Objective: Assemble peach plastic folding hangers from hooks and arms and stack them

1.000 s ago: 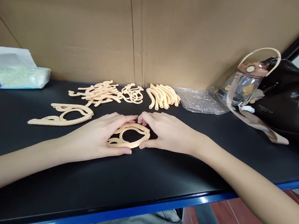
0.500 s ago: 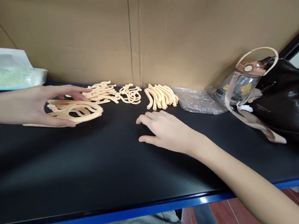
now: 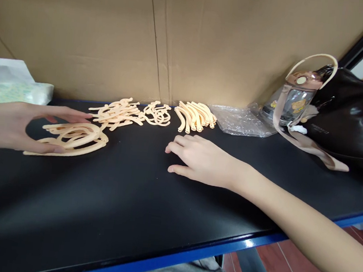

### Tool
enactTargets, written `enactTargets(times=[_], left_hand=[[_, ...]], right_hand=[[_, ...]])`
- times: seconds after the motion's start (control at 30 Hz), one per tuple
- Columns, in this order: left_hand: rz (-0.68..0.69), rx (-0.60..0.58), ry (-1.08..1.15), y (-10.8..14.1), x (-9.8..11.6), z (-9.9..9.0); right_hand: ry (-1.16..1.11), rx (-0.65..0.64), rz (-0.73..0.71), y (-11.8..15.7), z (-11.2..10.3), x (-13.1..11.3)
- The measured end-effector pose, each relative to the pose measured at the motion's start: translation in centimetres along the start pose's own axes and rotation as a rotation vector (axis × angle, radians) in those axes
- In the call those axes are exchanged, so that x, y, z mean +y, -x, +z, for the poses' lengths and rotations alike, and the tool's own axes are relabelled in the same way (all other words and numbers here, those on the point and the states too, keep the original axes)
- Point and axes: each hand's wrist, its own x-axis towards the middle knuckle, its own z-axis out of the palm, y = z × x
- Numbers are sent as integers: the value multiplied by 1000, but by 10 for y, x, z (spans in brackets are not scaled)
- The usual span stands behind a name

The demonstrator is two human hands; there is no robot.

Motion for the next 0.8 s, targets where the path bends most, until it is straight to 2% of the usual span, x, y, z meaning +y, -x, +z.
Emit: enactTargets(times=[0.17,0.33,0.7,0.8], left_hand=[[144,38,69,0,12,8],[214,24,35,-4,5,14],[208,2,1,-5,0,18],[160,113,80,-3,-3,25]], right_hand=[[15,-15,-3,0,1,0],[18,-16,0,-1,2,-1],[27,-21,-2,1,1,-2],[16,-13,-7,1,1,-2]])
